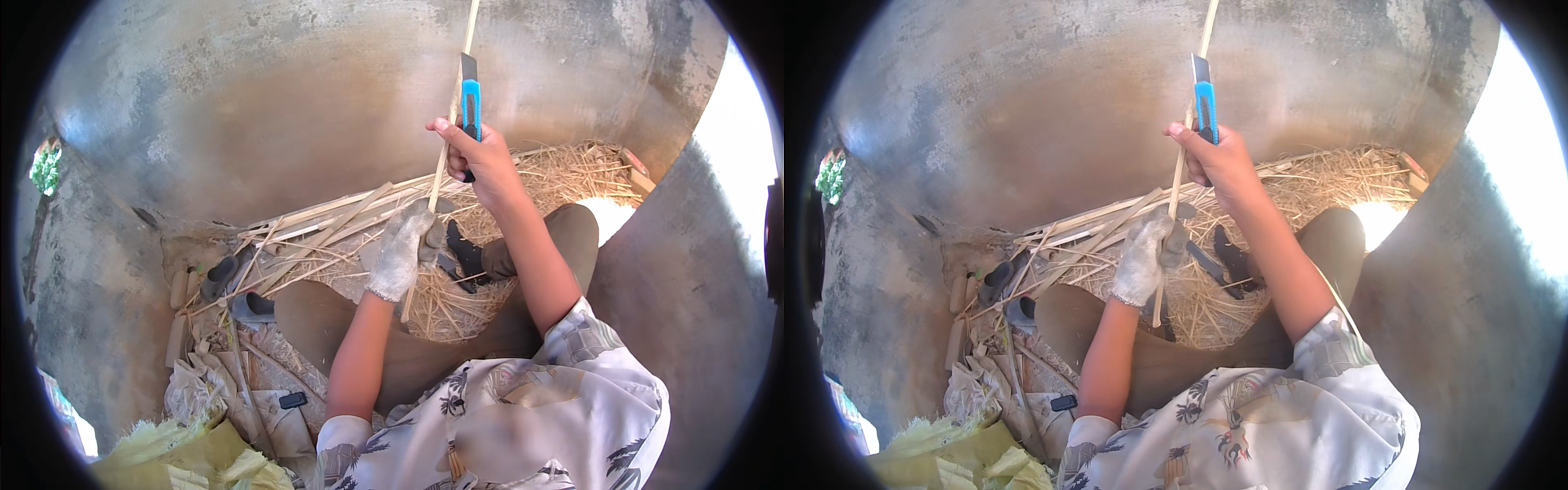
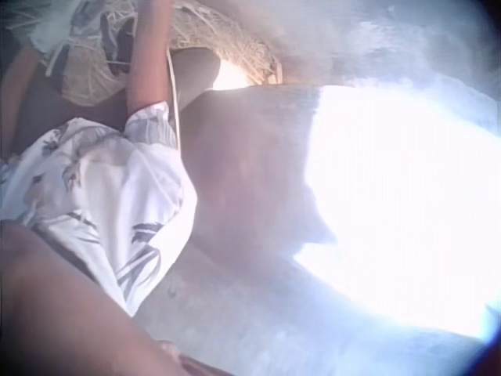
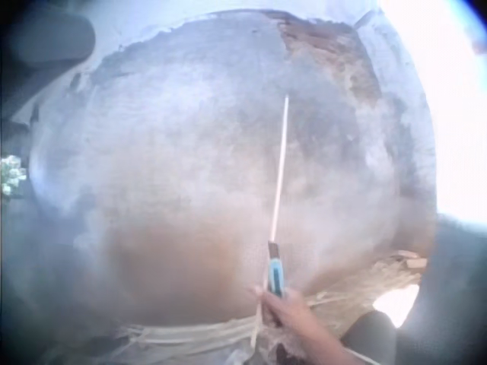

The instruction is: The person sits on the ground and uses a utility knife to strip the outer layers from a long bamboo stick. They then use a machete to split the stick into thinner strips, repeating the process of stripping and splitting.

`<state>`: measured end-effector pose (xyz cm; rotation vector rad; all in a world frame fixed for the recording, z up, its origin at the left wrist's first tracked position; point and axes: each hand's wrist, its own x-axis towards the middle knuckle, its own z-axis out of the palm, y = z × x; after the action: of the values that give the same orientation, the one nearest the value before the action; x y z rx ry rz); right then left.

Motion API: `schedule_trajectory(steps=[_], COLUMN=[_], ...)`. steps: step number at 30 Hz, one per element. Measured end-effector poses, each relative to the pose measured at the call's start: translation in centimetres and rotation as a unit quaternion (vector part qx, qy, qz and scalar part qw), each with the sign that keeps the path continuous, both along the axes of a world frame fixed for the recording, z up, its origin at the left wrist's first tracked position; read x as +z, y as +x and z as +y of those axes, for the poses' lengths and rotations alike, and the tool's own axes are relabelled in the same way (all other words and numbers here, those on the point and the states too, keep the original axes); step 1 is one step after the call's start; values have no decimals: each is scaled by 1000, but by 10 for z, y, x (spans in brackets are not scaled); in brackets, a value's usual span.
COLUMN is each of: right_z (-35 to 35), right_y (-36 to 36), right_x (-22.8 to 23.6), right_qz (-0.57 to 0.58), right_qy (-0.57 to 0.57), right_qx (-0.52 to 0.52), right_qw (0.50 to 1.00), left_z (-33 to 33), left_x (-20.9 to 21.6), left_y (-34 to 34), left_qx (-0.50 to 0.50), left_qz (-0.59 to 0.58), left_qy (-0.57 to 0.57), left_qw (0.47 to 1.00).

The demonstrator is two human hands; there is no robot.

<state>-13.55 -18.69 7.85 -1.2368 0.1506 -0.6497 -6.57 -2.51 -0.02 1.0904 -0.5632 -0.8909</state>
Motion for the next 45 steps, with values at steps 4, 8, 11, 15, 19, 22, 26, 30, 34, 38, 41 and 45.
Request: schedule_trajectory(steps=[4, 8, 11, 15, 19, 22, 26, 30, 34, 38, 41, 45], right_z=[-24, -41, -42, -28, -12, -7, -25, -48, -75, -100, -100, -94], right_y=[-18, -35, -46, -70, -69, -52, -38, -20, 3, 18, 28, 45], right_x=[22, 43, 33, 10, -5, -22, -39, -22, -14, 24, 32, 25], right_qz=[16, 20, 28, 103, 170, 96, 105, 133, 170, 178, 156, 150], right_qy=[-60, -96, -237, -466, -652, -742, -768, -753, -740, -711, -698, -659], right_qx=[-83, -127, -202, -215, -204, -253, -343, -377, -406, -454, -470, -488], right_qw=[995, 987, 950, 852, 711, 613, 531, 522, 509, 506, 517, 553], left_z=[-2, -6, -8, -4, 1, -1, -6, -7, -8, -8, -7, -8], left_x=[22, 20, 6, 12, 17, 8, 10, -9, -5, -7, 10, 4], left_y=[-29, -36, -34, -31, -29, -29, -39, -37, -41, -48, -47, -46], left_qx=[-38, -53, -15, 15, 5, 30, 110, 182, 212, 247, 244, 262], left_qz=[-124, -118, -121, -124, -153, -211, -384, -437, -470, -484, -481, -479], left_qy=[100, 120, 81, 94, 74, 44, 82, 89, 97, 88, 126, 126], left_qw=[987, 984, 989, 988, 985, 976, 913, 876, 851, 835, 833, 828])
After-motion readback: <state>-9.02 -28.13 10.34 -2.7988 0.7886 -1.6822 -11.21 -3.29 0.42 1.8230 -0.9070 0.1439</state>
